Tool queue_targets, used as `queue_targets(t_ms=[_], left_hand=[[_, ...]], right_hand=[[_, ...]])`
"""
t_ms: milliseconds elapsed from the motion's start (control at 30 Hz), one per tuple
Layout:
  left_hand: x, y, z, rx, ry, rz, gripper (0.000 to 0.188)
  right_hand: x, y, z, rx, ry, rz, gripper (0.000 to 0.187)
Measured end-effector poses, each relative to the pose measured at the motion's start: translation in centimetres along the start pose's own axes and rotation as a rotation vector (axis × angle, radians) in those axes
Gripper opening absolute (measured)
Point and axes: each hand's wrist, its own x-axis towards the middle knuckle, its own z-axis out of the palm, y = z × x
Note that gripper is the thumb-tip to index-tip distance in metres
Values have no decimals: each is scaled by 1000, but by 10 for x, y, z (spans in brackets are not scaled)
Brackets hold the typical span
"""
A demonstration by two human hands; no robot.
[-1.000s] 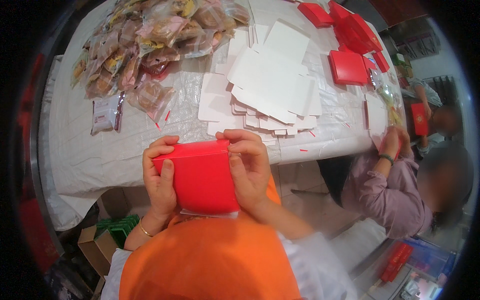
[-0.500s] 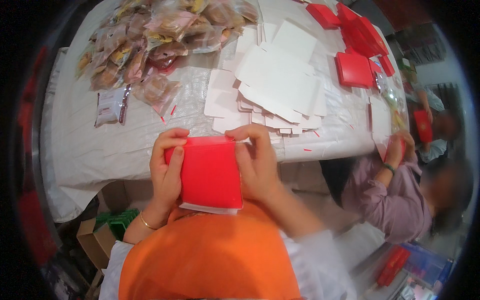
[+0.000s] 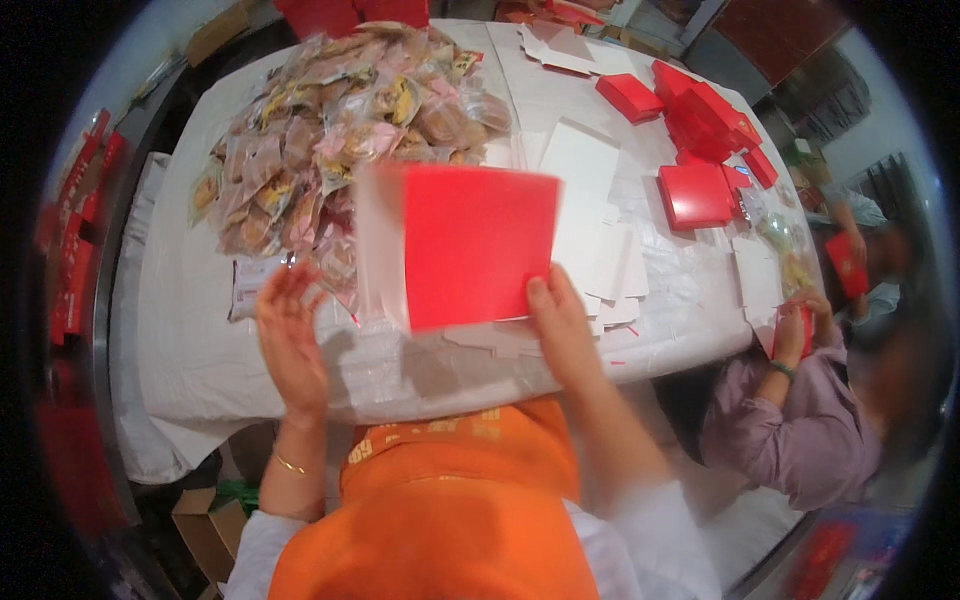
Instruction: The person folds flat white cardboard pieces into small red boxes by hand. They then pick up small transparent packets containing snacks and place them inside the boxes before closing the lids. The finished boxes are stacked on the table.
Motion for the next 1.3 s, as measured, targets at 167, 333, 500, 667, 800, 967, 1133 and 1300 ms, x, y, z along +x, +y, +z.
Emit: queue_targets(t_ms=[167,333,500,667,800,967,1133,1300], left_hand=[[-57,-33,32,96,-118,-54,67],[-51,-10,32,282,19,-189,70],[-69,-8,31,290,-164,-197,86],[-96,-17,23,332,-256,-71,95],[-112,-27,6,414,-349,-5,96],[-116,-30,6,407,-442,-70,98],[-117,-27,12,355,-466,-78,103],[-106,-34,8,375,-523,234,91]], right_hand=[[-26,63,59,252,-113,108,58],[-37,61,37,23,-268,-34,71],[-32,44,32,-147,-205,-350,60],[-47,44,31,-242,-172,-301,55],[-49,42,20,-205,-244,-274,58],[-38,31,9,-273,-305,-381,65],[-37,24,11,-157,-296,-327,67],[-48,47,13,-39,-314,-455,63]])
